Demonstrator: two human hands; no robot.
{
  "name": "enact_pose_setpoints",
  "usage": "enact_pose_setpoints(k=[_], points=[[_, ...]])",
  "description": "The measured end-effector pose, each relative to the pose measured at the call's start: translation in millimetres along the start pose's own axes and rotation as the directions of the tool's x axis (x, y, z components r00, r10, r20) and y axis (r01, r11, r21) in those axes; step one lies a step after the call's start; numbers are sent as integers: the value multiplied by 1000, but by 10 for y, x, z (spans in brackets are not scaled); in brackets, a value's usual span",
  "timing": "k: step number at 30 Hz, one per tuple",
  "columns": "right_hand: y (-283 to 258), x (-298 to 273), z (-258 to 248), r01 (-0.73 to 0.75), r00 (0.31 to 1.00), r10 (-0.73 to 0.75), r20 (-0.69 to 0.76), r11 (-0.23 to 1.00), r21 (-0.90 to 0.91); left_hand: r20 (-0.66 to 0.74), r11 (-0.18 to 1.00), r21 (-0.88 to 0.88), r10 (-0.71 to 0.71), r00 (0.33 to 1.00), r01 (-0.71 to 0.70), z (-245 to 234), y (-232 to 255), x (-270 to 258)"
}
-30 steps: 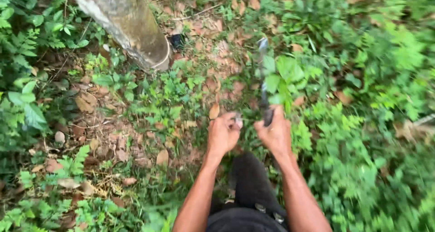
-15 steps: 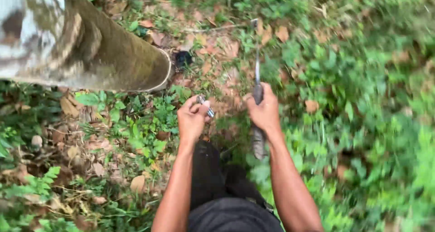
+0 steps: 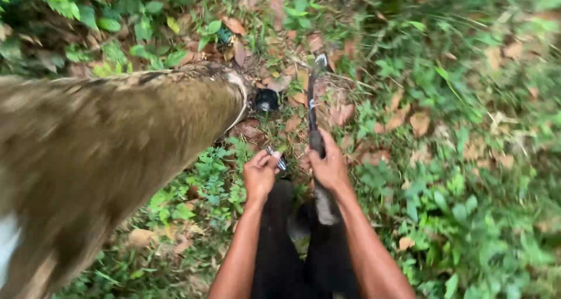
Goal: The recorder uses a tapping knife to harvest latex from rubber trees and a machete to clear surrounding vegetation.
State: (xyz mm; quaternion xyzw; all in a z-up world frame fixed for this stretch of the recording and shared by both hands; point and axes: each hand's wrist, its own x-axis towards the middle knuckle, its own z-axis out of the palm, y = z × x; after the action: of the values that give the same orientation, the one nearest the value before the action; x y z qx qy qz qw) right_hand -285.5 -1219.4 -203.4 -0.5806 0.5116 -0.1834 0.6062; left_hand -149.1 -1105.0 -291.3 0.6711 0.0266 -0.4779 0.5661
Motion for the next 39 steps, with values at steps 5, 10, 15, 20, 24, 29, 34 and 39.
enact_pose_setpoints(k=[5,10,15,20,24,29,34,39], points=[[466,869,208,-245,962,246,118,969,-24,-138,993,-94,-80,987,67,258,-826,1024],[2292,1595,476,-340,920,356,160,933,-120,-299,979,-156,-170,939,128,192,-1827,2097],[2420,2172,967,-589,804,562,193,796,140,-347,913,-371,-305,887,169,163,-2425,3224],[3318,2361,1283,-583,811,570,132,807,98,-384,887,-436,-334,861,150,132,-2590,3939],[3725,2373,1437,-589,806,575,140,801,104,-440,880,-472,-281,853,46,94,-2486,4283],[3850,2349,1599,-586,810,572,128,784,205,-441,871,-491,-269,856,20,72,-2543,4390],[3765,2401,1756,-631,775,615,146,739,236,-462,838,-546,-286,840,-15,112,-2596,4404],[3916,2465,1945,-500,865,501,-10,865,40,-487,817,-573,-274,829,-67,104,-2686,4456]])
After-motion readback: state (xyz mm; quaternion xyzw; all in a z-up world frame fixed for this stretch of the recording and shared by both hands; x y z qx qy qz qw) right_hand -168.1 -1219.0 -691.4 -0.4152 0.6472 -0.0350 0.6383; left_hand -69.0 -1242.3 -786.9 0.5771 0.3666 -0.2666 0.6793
